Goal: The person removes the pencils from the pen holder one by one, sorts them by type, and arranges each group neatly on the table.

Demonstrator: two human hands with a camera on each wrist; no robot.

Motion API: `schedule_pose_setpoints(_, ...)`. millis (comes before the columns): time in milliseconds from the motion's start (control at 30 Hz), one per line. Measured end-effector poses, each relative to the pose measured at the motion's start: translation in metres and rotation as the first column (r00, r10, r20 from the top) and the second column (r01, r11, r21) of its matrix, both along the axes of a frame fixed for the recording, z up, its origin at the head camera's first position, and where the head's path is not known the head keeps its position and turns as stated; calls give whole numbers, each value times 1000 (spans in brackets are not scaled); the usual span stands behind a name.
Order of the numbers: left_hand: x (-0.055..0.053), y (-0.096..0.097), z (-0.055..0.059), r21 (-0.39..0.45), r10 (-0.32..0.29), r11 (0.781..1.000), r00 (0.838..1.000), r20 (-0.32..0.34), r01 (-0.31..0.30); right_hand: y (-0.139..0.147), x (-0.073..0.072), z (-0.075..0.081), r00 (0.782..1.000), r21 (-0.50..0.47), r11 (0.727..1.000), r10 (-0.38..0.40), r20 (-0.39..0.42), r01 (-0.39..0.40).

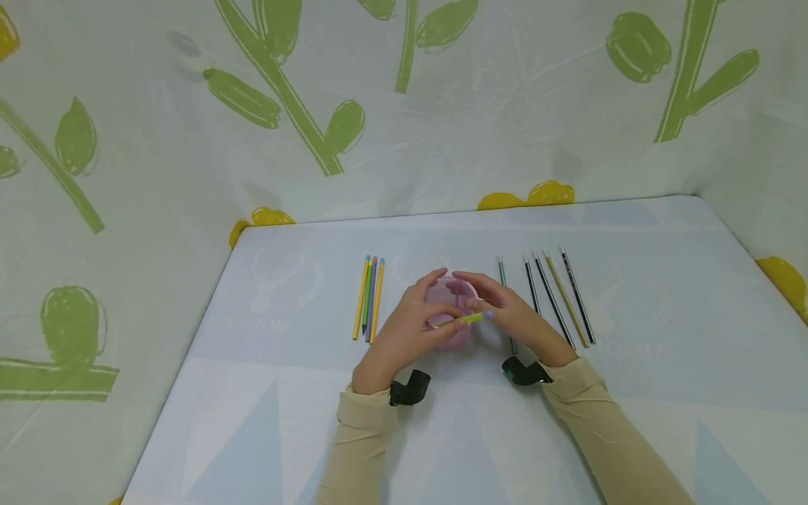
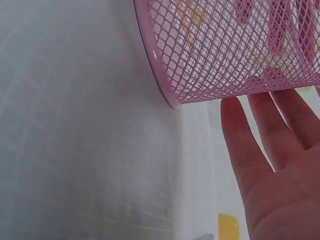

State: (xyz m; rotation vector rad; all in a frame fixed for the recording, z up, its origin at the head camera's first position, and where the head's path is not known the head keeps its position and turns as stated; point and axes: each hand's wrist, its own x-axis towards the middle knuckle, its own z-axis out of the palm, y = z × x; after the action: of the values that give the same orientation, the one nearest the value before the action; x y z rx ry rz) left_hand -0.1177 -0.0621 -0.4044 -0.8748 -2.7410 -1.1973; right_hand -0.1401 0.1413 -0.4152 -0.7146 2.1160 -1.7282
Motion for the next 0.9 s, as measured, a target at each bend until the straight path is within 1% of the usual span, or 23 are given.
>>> schedule_pose_setpoints(133, 1, -2, 1, 16, 32, 999, 999, -5, -32, 2, -8, -15, 1000, -3, 1000, 0, -23, 0)
schedule_pose_setpoints(167, 1, -2, 1, 17, 37, 999, 999, -16, -37, 2, -9, -19, 1000, 3, 1000, -8, -15, 8)
schedule_pose_setpoints(267, 0, -4, 2, 36, 36, 999, 997, -61, -34, 3, -11, -21, 1000, 5, 1000, -2, -12, 2)
schedule_pose_setpoints(367, -1, -5, 4, 93, 46, 995, 994, -102, -36, 3, -11, -21, 1000, -3, 1000, -5, 0, 5)
schedule_pose_setpoints(433, -1, -7, 6, 147, 70, 988, 990, -120, -52, 2, -10, -19, 1000, 8, 1000, -12, 7, 12)
schedule_pose_setpoints(467, -2, -9, 7, 182, 84, 981, 989, -118, -61, 2, -9, -16, 1000, 11, 1000, -15, 8, 15)
schedule_pose_setpoints(533, -2, -12, 10, 268, 102, 961, 989, -104, -71, 1, -7, -11, 999, 20, 999, -25, 23, 25)
schedule_pose_setpoints(600, -1, -15, 13, 355, 123, 931, 989, -77, -88, 1, -6, -9, 999, 37, 999, -37, 32, 36)
schedule_pose_setpoints(633, 0, -16, 15, 401, 131, 911, 989, -62, -96, 2, -5, -8, 999, 46, 998, -43, 33, 41)
schedule_pose_setpoints(733, 4, -20, 25, 529, 147, 840, 989, -7, -121, 3, -7, -13, 998, 57, 997, -54, 26, 52)
schedule_pose_setpoints(833, 10, -22, 37, 642, 162, 753, 986, 35, -147, 5, -9, -19, 998, 54, 997, -54, 14, 53)
schedule_pose_setpoints(900, 12, -24, 45, 699, 180, 696, 982, 51, -164, 6, -10, -20, 999, 49, 998, -50, 9, 50)
